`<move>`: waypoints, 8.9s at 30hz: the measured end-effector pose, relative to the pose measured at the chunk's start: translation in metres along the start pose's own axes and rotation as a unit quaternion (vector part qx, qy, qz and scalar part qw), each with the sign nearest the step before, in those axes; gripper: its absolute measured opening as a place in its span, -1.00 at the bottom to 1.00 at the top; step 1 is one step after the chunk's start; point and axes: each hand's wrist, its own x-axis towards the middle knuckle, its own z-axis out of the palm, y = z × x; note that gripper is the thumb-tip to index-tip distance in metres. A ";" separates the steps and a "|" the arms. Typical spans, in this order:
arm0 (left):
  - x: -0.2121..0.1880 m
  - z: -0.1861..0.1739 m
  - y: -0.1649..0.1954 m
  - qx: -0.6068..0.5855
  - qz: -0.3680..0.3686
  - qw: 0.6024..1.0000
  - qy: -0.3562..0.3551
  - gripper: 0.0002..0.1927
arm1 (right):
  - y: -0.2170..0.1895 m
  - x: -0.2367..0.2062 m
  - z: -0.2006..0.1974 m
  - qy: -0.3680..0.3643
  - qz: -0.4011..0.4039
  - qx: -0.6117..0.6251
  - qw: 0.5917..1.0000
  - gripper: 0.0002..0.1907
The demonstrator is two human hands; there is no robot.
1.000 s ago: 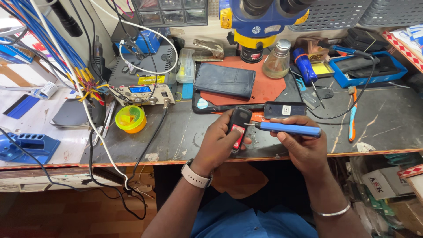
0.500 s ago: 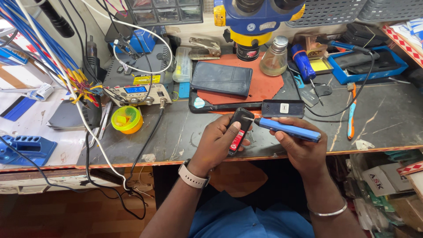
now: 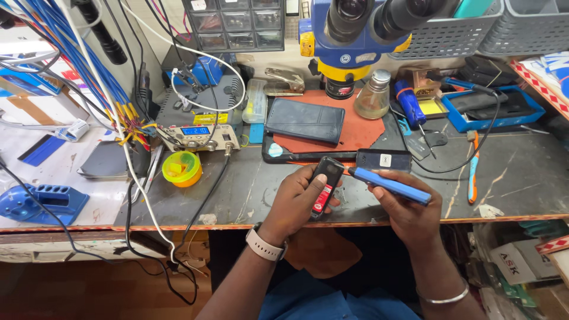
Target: The person disassembles a feature phone, removes the battery and keypad, then reassembles it with a new keypad and battery. They test the phone by pressing buttons and use a screwdriver to secure the back cover.
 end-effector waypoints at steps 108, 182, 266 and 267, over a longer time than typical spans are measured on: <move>0.000 -0.002 -0.009 -0.018 0.092 0.981 0.170 -0.26 | -0.024 0.064 0.077 0.016 -0.103 -0.091 0.990 -0.77; -0.023 0.035 -0.010 0.580 0.188 0.762 0.218 -0.61 | 0.005 0.004 -0.033 0.052 -0.082 -0.553 0.828 -0.76; -0.029 0.014 0.005 0.534 0.219 0.794 0.190 -0.14 | 0.005 0.027 0.001 -0.057 0.010 -0.101 0.993 -0.52; -0.030 0.014 0.006 0.533 0.219 0.796 0.185 -0.17 | 0.005 0.026 0.001 -0.056 0.011 -0.098 0.994 -0.52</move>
